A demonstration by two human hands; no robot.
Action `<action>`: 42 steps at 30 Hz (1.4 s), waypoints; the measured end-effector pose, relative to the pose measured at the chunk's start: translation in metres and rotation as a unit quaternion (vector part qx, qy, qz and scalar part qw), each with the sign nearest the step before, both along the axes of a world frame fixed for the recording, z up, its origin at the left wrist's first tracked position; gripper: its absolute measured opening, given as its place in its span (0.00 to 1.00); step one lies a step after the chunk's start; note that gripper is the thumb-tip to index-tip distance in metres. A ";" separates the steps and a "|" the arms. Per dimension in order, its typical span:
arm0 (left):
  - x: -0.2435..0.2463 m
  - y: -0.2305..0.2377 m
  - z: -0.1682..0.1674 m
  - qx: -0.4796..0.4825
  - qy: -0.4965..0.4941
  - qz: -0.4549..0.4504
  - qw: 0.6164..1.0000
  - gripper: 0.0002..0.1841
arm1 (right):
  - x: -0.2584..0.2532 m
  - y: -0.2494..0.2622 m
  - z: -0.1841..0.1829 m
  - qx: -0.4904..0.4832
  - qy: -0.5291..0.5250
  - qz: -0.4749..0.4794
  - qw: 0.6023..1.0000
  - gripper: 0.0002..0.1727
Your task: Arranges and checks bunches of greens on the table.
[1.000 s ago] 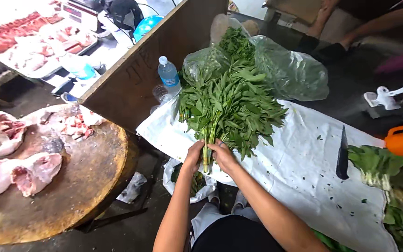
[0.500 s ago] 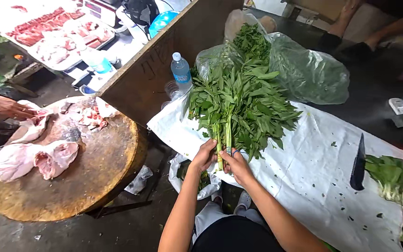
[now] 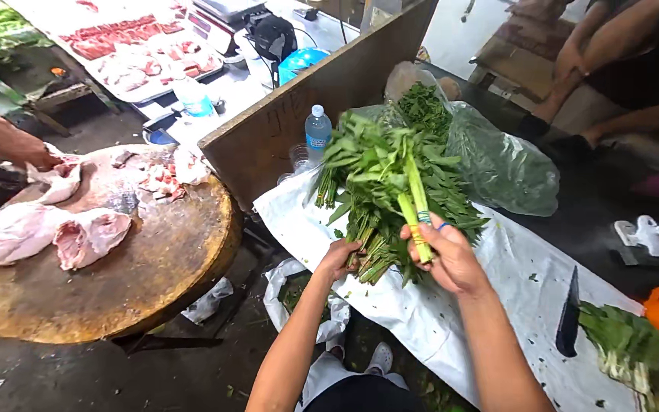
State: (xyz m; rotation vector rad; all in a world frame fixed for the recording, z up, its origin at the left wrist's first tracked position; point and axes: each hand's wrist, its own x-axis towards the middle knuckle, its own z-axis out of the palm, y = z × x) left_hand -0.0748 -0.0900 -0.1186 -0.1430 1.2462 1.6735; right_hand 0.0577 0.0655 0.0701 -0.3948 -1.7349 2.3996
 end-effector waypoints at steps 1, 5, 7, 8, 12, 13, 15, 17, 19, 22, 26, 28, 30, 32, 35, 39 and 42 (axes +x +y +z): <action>0.000 -0.002 0.004 0.009 0.009 0.009 1.000 0.13 | 0.003 0.006 0.012 0.002 0.027 0.001 1.000 0.21; 0.014 -0.033 0.033 0.029 0.070 0.017 0.997 0.15 | 0.010 0.023 0.039 0.025 0.120 -0.021 0.992 0.20; 0.027 -0.060 0.049 0.041 0.099 0.036 0.994 0.18 | 0.009 0.028 0.040 0.050 0.149 -0.040 0.987 0.19; 0.033 -0.075 0.057 0.047 0.108 0.053 0.992 0.19 | 0.009 0.029 0.038 0.060 0.157 -0.050 0.985 0.19; 0.046 -0.133 0.093 0.058 0.157 0.126 0.978 0.24 | 0.002 0.026 0.018 0.070 0.170 -0.093 0.979 0.20; 0.046 -0.145 0.103 0.061 0.176 0.141 0.972 0.25 | 0.000 0.024 0.010 0.074 0.169 -0.104 0.977 0.20; 0.044 -0.163 0.124 0.062 0.218 0.163 0.960 0.26 | -0.005 0.022 -0.010 0.073 0.163 -0.121 0.976 0.20; 0.042 -0.177 0.141 0.073 0.250 0.183 0.948 0.28 | -0.011 0.019 -0.037 0.068 0.145 -0.138 0.977 0.23; 0.046 -0.187 0.156 0.082 0.269 0.206 0.937 0.28 | -0.021 0.007 -0.073 0.062 0.102 -0.151 0.981 0.25; 0.053 -0.190 0.169 0.106 0.280 0.214 0.930 0.26 | -0.039 -0.032 -0.126 0.016 -0.033 -0.144 0.989 0.28; 0.050 -0.167 0.170 0.138 0.272 0.180 0.935 0.26 | -0.049 -0.075 -0.180 -0.135 -0.151 -0.187 0.961 0.34; 0.045 -0.146 0.167 0.158 0.259 0.143 0.942 0.27 | -0.048 -0.080 -0.180 -0.124 -0.180 -0.190 0.957 0.38; 0.038 -0.116 0.155 0.176 0.224 0.089 0.954 0.28 | -0.033 -0.076 -0.166 -0.066 -0.201 -0.143 0.967 0.43; 0.030 -0.072 0.132 0.161 0.176 0.049 0.970 0.26 | -0.002 -0.068 -0.144 0.006 -0.201 -0.087 0.976 0.46; 0.016 -0.004 0.071 0.035 0.167 -0.008 0.985 0.18 | 0.062 -0.051 -0.129 0.024 -0.215 -0.039 0.976 0.35; 0.016 0.028 0.008 -0.120 0.262 -0.073 0.955 0.19 | 0.151 -0.035 -0.146 -0.041 -0.296 -0.056 0.953 0.25; 0.019 0.020 0.011 -0.180 0.364 -0.116 0.906 0.19 | 0.191 -0.036 -0.162 -0.067 -0.343 -0.132 0.927 0.22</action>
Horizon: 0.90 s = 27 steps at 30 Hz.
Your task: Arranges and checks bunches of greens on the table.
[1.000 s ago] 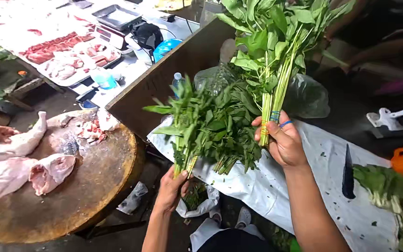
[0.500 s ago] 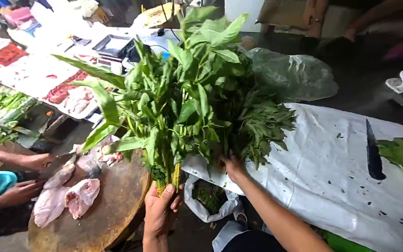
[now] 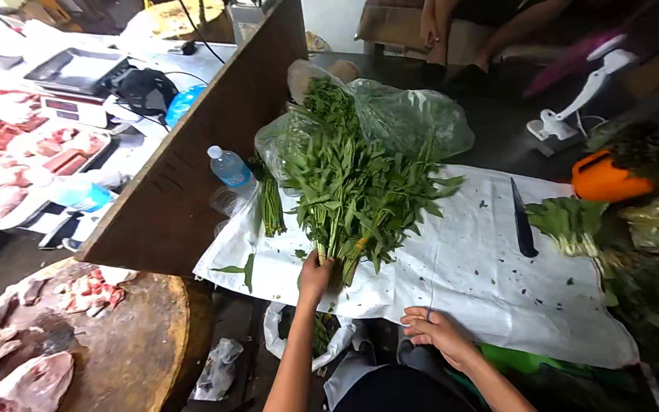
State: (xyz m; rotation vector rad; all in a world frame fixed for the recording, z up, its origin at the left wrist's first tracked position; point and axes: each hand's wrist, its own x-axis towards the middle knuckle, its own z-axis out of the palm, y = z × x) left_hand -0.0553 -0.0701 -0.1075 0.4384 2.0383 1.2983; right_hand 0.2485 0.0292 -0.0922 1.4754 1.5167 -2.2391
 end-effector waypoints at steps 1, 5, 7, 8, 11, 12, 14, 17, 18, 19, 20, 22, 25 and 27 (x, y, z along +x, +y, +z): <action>0.000 -0.002 0.004 -0.023 0.029 -0.022 0.999 0.19 | 0.007 -0.002 -0.003 0.003 -0.009 -0.021 1.000 0.22; 0.002 -0.028 0.030 -0.093 0.098 -0.088 0.987 0.24 | 0.005 -0.009 -0.013 0.037 0.012 -0.030 0.999 0.21; -0.005 -0.047 0.036 -0.115 0.144 -0.055 0.981 0.23 | -0.008 -0.006 -0.017 0.067 0.034 -0.015 0.997 0.21; -0.012 -0.058 0.036 -0.128 0.174 -0.021 0.976 0.23 | -0.017 -0.003 -0.018 0.088 0.036 -0.012 0.995 0.21; -0.053 -0.087 0.011 -0.199 0.301 0.089 0.928 0.24 | -0.052 0.008 -0.020 0.180 -0.007 -0.022 0.983 0.24; -0.068 -0.093 -0.001 -0.227 0.325 0.110 0.912 0.25 | -0.064 0.012 -0.020 0.205 -0.024 -0.033 0.978 0.26; -0.094 -0.100 -0.021 -0.284 0.331 0.106 0.894 0.28 | -0.086 0.023 -0.023 0.233 -0.055 -0.046 0.970 0.34; -0.107 -0.108 -0.034 -0.296 0.321 0.074 0.896 0.16 | -0.109 0.036 -0.029 0.247 -0.105 -0.027 0.963 0.42; -0.105 -0.110 -0.034 -0.276 0.322 0.071 0.903 0.13 | -0.115 0.039 -0.030 0.250 -0.118 -0.015 0.961 0.43; -0.098 -0.112 -0.032 -0.244 0.329 0.076 0.909 0.11 | -0.119 0.042 -0.031 0.249 -0.129 -0.001 0.960 0.43; -0.088 -0.111 -0.027 -0.204 0.345 0.087 0.912 0.11 | -0.122 0.045 -0.032 0.247 -0.132 0.004 0.960 0.42; -0.061 -0.099 -0.016 -0.123 0.375 0.083 0.915 0.12 | -0.125 0.049 -0.034 0.235 -0.121 -0.002 0.965 0.38; -0.040 -0.067 -0.008 -0.090 0.331 0.001 0.939 0.19 | -0.120 0.049 -0.038 0.213 -0.066 -0.043 0.974 0.33; -0.048 -0.044 -0.014 -0.164 0.268 -0.063 0.947 0.31 | -0.115 0.047 -0.035 0.212 -0.006 -0.071 0.975 0.33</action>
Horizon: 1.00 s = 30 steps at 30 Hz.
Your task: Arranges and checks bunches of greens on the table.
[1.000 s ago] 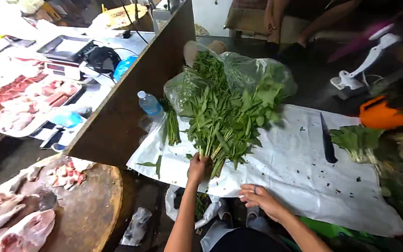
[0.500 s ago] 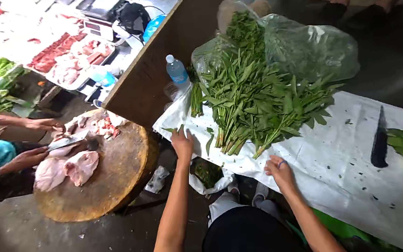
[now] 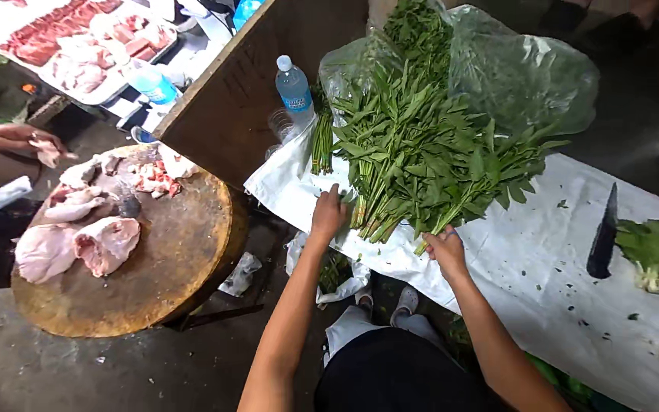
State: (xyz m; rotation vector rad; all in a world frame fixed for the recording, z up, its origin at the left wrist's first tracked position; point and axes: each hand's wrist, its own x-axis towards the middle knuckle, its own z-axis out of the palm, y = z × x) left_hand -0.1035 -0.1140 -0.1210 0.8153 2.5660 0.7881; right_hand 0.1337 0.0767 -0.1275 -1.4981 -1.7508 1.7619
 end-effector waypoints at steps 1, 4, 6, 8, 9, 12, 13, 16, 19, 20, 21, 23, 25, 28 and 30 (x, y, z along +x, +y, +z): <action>-0.005 0.010 -0.005 -0.057 -0.025 -0.005 0.998 0.36 | 0.003 -0.001 0.005 0.003 0.032 -0.005 0.999 0.34; -0.010 0.030 -0.006 -0.156 -0.036 -0.022 0.987 0.27 | 0.012 -0.005 0.031 0.019 0.102 -0.007 0.995 0.35; -0.002 0.031 -0.003 -0.173 -0.027 -0.056 0.983 0.17 | 0.019 -0.008 0.052 0.043 0.133 -0.006 0.990 0.33; 0.004 0.020 -0.002 -0.138 -0.012 -0.080 0.987 0.14 | 0.022 -0.007 0.075 0.070 0.167 0.007 0.983 0.33; 0.011 0.009 -0.002 -0.104 -0.012 -0.077 0.992 0.13 | 0.022 -0.005 0.086 0.082 0.183 0.015 0.979 0.33; 0.045 -0.042 -0.005 -0.044 -0.026 -0.031 0.998 0.14 | 0.019 -0.001 0.113 0.120 0.198 0.052 0.971 0.31; 0.059 -0.060 -0.016 -0.048 -0.028 -0.016 0.998 0.16 | 0.015 0.001 0.119 0.132 0.192 0.062 0.971 0.30; 0.095 -0.100 -0.055 -0.174 -0.113 -0.024 0.978 0.22 | -0.011 0.000 0.119 0.143 0.164 0.082 0.973 0.26; 0.105 -0.107 -0.069 -0.269 -0.181 -0.019 0.946 0.29 | -0.047 -0.002 0.087 0.132 0.119 0.096 0.979 0.34; 0.108 -0.103 -0.060 -0.218 -0.147 0.019 0.965 0.24 | -0.057 0.000 0.072 0.132 0.087 0.110 0.981 0.39; 0.112 -0.099 -0.050 -0.146 -0.090 0.065 0.983 0.20 | -0.064 0.000 0.059 0.141 0.043 0.132 0.980 0.42; 0.119 -0.090 -0.038 -0.012 0.028 0.109 0.994 0.18 | -0.070 -0.003 0.040 0.169 -0.032 0.176 0.969 0.43; 0.123 -0.078 -0.043 0.082 0.097 0.059 0.990 0.18 | -0.073 -0.009 0.035 0.194 -0.067 0.191 0.960 0.42; 0.136 -0.055 -0.069 0.114 0.150 -0.066 0.980 0.13 | -0.072 -0.015 0.033 0.220 -0.088 0.191 0.952 0.40; 0.143 -0.052 -0.092 0.099 0.178 -0.088 0.975 0.07 | -0.072 -0.015 0.033 0.229 -0.094 0.187 0.951 0.40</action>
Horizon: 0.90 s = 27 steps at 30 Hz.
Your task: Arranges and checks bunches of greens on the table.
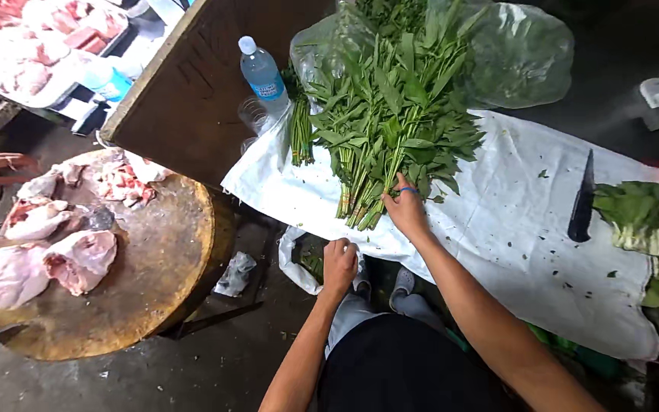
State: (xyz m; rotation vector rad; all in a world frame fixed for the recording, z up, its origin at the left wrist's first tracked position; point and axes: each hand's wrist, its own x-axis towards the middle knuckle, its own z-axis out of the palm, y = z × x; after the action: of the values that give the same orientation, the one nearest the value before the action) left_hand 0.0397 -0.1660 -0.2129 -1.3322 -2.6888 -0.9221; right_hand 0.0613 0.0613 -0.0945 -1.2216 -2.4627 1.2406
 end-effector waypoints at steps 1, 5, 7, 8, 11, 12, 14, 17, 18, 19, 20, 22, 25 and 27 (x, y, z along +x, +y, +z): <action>0.003 -0.005 -0.009 -0.018 0.001 0.015 1.000 0.07 | 0.001 0.001 0.001 0.002 0.005 -0.001 1.000 0.40; -0.001 -0.042 -0.007 -0.053 -0.120 0.156 0.979 0.12 | 0.013 0.002 0.013 -0.005 0.038 0.003 0.999 0.39; -0.019 -0.049 0.016 -0.008 -0.152 0.233 0.961 0.15 | 0.033 0.000 0.014 -0.006 0.041 0.017 0.999 0.34; -0.033 -0.048 0.025 0.019 -0.146 0.264 0.953 0.17 | 0.046 -0.003 0.011 -0.008 0.033 0.030 0.999 0.31; -0.072 -0.037 0.026 0.050 -0.092 0.283 0.954 0.22 | 0.078 -0.019 -0.001 -0.043 0.001 0.079 0.996 0.23; -0.083 -0.035 0.019 0.034 -0.068 0.267 0.961 0.20 | 0.082 -0.027 -0.003 -0.058 -0.008 0.105 0.993 0.21; -0.096 -0.037 0.006 -0.028 -0.043 0.241 0.969 0.16 | 0.079 -0.046 -0.007 -0.065 -0.021 0.161 0.985 0.20; -0.095 -0.047 -0.005 -0.133 -0.064 0.247 0.958 0.14 | 0.059 -0.066 -0.017 -0.039 -0.050 0.228 0.972 0.20; -0.090 -0.052 -0.006 -0.171 -0.100 0.253 0.947 0.15 | 0.053 -0.072 -0.020 -0.048 -0.065 0.248 0.965 0.21; -0.086 -0.057 -0.006 -0.210 -0.145 0.255 0.933 0.16 | 0.048 -0.079 -0.021 -0.061 -0.068 0.271 0.958 0.22; -0.081 -0.062 -0.007 -0.243 -0.191 0.256 0.916 0.16 | 0.046 -0.087 -0.020 -0.084 -0.060 0.300 0.948 0.22; -0.071 -0.073 -0.013 -0.275 -0.268 0.258 0.887 0.17 | 0.049 -0.101 -0.019 -0.134 -0.025 0.367 0.920 0.20; -0.055 -0.087 -0.016 -0.251 -0.320 0.274 0.871 0.16 | 0.062 -0.108 -0.020 -0.168 0.009 0.394 0.904 0.20; -0.045 -0.093 -0.011 -0.211 -0.338 0.273 0.875 0.14 | 0.070 -0.102 -0.018 -0.201 0.011 0.352 0.914 0.19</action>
State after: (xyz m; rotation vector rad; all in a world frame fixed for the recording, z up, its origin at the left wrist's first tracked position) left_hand -0.0053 -0.2592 -0.2238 -0.1496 -3.6429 -0.8623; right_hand 0.1311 -0.0403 -0.1124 -0.3181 -2.8198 1.9843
